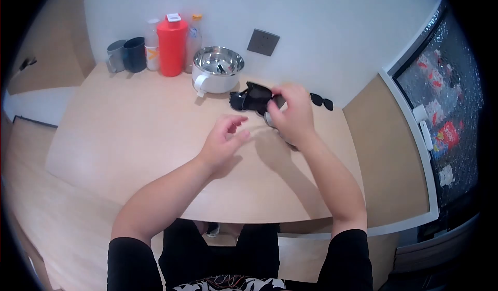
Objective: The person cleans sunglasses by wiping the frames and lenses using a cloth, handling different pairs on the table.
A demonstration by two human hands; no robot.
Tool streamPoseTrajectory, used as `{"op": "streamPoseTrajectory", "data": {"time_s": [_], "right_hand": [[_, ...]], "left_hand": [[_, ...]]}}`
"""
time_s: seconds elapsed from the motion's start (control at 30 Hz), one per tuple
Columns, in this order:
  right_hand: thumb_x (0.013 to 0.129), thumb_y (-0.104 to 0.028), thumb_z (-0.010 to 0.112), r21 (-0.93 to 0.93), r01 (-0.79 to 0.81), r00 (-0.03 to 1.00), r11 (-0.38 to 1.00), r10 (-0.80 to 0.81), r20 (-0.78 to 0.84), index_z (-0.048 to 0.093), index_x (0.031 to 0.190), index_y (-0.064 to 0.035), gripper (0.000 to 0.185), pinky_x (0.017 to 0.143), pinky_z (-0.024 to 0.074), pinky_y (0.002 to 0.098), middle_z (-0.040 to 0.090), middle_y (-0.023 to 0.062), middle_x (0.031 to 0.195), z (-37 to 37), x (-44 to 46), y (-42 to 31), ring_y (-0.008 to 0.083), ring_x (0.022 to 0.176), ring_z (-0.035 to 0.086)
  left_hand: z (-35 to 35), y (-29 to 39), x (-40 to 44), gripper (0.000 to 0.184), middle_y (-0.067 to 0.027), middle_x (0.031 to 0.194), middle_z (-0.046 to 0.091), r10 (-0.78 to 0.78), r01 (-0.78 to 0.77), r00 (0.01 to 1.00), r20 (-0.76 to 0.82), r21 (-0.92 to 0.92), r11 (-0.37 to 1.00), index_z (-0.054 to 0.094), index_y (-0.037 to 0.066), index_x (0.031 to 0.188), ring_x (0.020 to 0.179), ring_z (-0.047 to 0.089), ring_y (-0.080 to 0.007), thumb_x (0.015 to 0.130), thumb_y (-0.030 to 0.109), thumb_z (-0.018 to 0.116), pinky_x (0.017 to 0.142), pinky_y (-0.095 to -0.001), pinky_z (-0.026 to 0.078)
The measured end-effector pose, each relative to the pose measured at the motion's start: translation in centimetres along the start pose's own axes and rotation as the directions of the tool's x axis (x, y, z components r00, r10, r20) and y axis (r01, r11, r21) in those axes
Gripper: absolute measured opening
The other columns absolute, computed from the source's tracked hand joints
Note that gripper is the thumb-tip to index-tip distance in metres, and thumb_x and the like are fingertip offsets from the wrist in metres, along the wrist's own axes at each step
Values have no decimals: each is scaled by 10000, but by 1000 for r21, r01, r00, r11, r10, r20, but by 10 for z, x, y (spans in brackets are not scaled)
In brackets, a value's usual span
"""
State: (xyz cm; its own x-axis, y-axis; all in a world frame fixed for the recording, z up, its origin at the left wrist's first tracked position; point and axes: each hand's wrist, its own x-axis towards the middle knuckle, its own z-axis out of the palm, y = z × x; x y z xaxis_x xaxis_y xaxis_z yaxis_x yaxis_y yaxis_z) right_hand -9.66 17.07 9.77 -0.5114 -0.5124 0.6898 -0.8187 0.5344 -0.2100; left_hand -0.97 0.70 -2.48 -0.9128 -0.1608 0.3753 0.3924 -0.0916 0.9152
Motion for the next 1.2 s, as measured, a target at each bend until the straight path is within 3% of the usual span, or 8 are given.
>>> {"op": "streamPoseTrajectory", "data": {"time_s": [0.1,0.23,0.33,0.57,0.8,0.9,1.03,1.2], "right_hand": [[724,-95,670,-235,87,996,968,-90,0,687,894,-63,173,807,490,426,682,108,908,24,44,50,323,885,604],[713,-109,677,-401,42,996,915,-8,86,693,887,-76,178,832,489,440,689,91,925,68,65,102,327,947,592],[748,-124,685,-465,-145,947,874,259,191,710,892,-96,149,879,483,422,691,98,950,97,68,118,310,1023,578],[803,-145,679,-486,-280,883,828,421,208,703,1024,-115,224,937,471,450,672,106,1081,139,69,150,329,1153,537],[786,-188,675,-263,-425,852,866,480,207,706,1000,-70,246,863,517,421,690,190,1024,139,72,170,327,976,651],[784,-206,654,-30,-566,824,824,566,-30,719,964,-66,238,809,528,421,709,179,948,125,80,166,338,892,673],[807,-253,671,161,-444,860,881,470,-199,707,887,-40,230,685,526,359,693,122,748,70,81,154,249,704,675],[749,-326,763,181,-280,953,943,251,169,684,1055,-39,427,801,517,371,684,153,1007,72,30,115,274,906,649]], "left_hand": [[0,5,-2,234,-101,1074,551,197,-251,961,192,318,914,613,43,1075,1020,527,-188,859,113,669,871,-296,453],[1,8,-1,285,-132,1066,546,277,-360,927,253,390,848,633,61,1059,1050,494,-295,802,152,715,941,-370,405],[0,11,0,231,-113,1037,541,231,-341,924,305,381,860,662,84,975,1036,479,-307,776,178,733,941,-390,386],[3,14,0,221,-93,1004,529,190,-328,916,353,387,862,673,93,940,1005,473,-289,752,181,751,919,-385,388],[6,14,3,199,-91,1006,537,144,-290,924,355,403,868,677,90,909,1003,487,-290,745,164,762,900,-383,408],[7,12,2,183,-89,1000,545,153,-289,929,337,402,869,679,91,899,999,493,-286,749,158,759,902,-379,408],[8,16,2,159,-85,992,551,154,-291,927,342,395,871,681,91,886,995,498,-280,756,153,750,901,-372,407],[8,14,2,152,-82,977,551,183,-327,917,355,403,855,681,88,885,987,500,-274,762,151,743,896,-363,404]]}}
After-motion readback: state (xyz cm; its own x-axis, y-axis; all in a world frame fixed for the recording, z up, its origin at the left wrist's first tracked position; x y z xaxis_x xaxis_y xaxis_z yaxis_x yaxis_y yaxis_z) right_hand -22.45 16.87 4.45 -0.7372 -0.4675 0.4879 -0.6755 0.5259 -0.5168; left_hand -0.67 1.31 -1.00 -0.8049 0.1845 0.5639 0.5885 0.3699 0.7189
